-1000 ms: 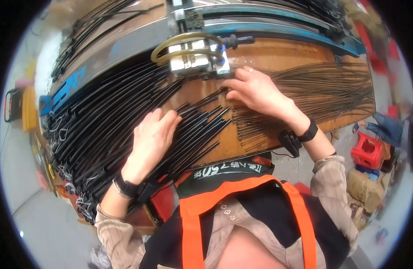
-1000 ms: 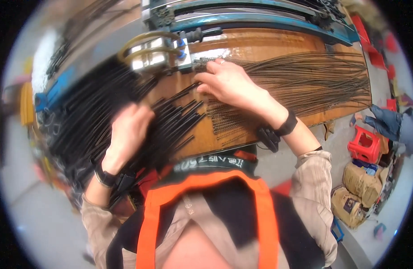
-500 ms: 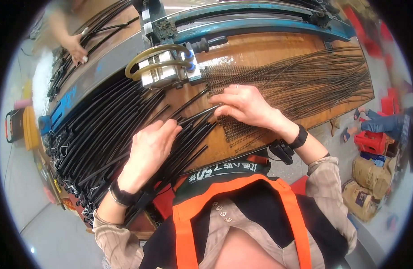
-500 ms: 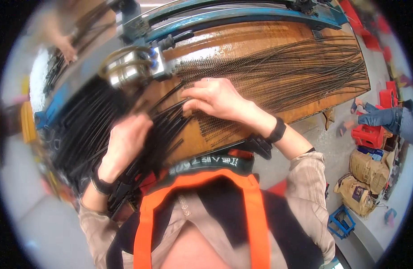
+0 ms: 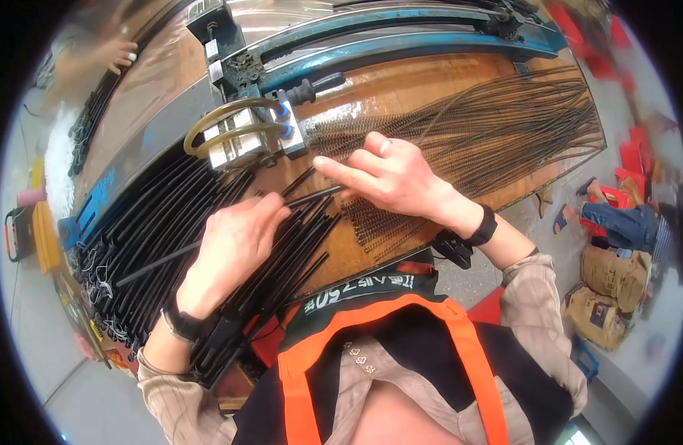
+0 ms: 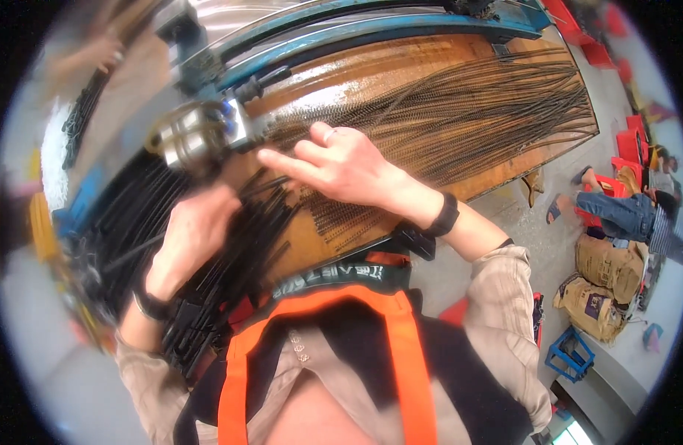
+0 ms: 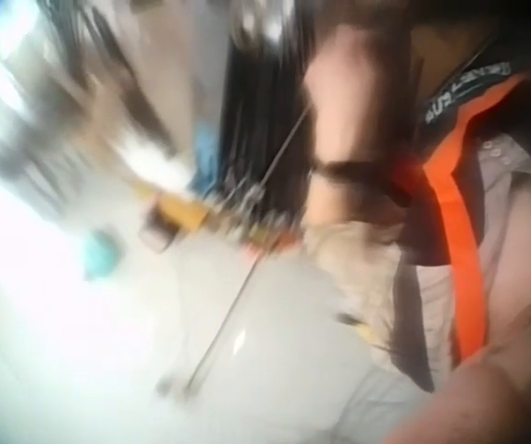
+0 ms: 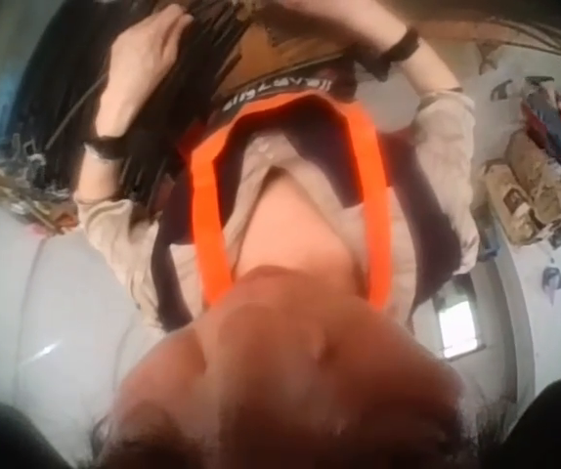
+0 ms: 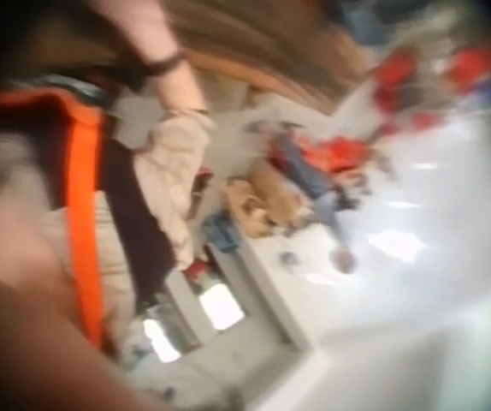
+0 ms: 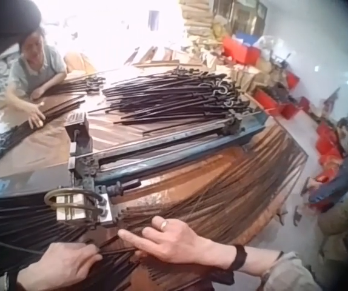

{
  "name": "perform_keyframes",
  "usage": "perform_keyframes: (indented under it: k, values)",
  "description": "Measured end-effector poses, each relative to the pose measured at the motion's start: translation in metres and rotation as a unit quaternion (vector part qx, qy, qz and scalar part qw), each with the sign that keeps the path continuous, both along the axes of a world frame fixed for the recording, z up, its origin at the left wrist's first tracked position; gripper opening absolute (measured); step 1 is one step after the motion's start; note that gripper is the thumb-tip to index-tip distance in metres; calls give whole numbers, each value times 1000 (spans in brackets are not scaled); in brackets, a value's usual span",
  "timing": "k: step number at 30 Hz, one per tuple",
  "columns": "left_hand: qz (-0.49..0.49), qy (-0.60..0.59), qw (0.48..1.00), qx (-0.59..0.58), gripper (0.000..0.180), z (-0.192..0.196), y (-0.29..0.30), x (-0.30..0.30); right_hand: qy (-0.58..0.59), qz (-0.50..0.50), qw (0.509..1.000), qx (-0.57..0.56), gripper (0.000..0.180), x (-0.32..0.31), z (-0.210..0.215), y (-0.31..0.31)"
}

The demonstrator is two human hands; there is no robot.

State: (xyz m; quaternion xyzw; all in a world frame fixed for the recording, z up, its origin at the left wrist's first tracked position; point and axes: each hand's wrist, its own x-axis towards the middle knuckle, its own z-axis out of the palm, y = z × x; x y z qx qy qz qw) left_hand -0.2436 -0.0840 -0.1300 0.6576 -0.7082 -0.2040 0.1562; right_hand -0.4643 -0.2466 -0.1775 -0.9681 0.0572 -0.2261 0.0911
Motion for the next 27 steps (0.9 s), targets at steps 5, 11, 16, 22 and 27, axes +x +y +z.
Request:
perform_keyframes:
  k: [5,11,16,22,27]
  values:
    - [33,-41,998,-21,10,-7,-12,1,-148,20,989,23,65,0,-16,-45]
    - [28,-18,994,-107,18,-34,-23,-8,55,-95,992,57,63,-21,-11,-49]
    - [43,-127,976,-172,18,-36,-22,-3,-47,-31,998,-20,41,-17,-1,-44]
    - [100,-194,970,-105,14,-30,38,5,2,16,1000,-20,28,-3,-14,-26]
    - [106,-184,977,9,12,-44,48,6,52,21,998,6,31,10,-14,-16]
